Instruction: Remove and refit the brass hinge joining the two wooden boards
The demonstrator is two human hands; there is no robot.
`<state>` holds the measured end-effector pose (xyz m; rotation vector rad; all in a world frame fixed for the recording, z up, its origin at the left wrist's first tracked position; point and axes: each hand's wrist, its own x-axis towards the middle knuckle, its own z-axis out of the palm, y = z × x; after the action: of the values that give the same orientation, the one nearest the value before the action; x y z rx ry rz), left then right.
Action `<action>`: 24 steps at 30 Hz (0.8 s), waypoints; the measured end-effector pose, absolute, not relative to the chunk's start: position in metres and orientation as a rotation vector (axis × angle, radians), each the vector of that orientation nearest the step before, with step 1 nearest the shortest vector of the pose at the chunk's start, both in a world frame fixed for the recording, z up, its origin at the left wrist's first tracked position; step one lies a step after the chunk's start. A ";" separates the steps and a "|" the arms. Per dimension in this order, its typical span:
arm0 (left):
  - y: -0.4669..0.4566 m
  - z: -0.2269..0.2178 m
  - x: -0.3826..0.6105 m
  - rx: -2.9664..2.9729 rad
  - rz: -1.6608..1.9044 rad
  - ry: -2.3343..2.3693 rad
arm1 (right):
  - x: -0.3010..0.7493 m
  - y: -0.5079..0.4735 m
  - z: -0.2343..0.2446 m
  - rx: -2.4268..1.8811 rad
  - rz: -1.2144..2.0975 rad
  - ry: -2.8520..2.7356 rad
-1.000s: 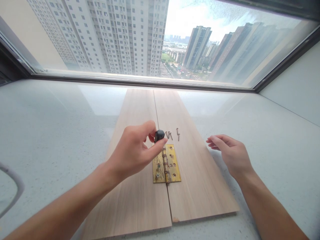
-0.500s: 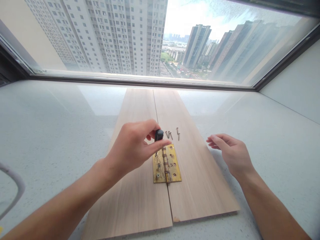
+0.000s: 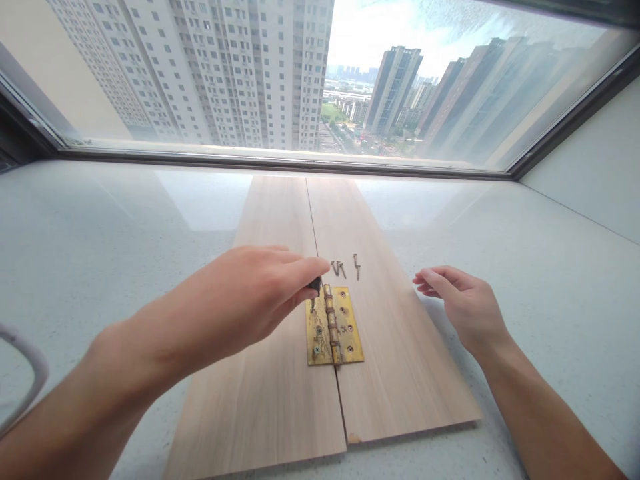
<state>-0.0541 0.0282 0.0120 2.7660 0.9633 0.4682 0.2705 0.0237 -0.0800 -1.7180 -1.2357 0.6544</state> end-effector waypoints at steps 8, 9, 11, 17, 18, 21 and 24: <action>0.034 0.013 -0.052 2.733 0.469 1.104 | 0.271 0.022 -0.080 -1.714 0.660 -1.237; 0.034 0.014 -0.051 2.744 0.467 1.123 | 0.271 0.022 -0.080 -1.712 0.662 -1.240; 0.035 0.015 -0.048 2.779 0.462 1.137 | 0.271 0.022 -0.080 -1.714 0.666 -1.245; 0.042 0.023 -0.032 2.867 0.454 1.165 | 0.271 0.023 -0.081 -1.711 0.671 -1.246; 0.044 0.024 -0.030 2.853 0.447 1.236 | 0.271 0.023 -0.081 -1.709 0.671 -1.244; 0.047 0.027 -0.027 2.794 0.404 1.467 | 0.271 0.023 -0.081 -1.711 0.676 -1.234; 0.045 0.024 -0.025 2.771 0.372 1.417 | 0.270 0.023 -0.079 -1.719 0.676 -1.240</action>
<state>-0.0252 0.0454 0.0236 2.7711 1.4171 0.3718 0.2699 0.0228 -0.0794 -1.7192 -1.2401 0.6764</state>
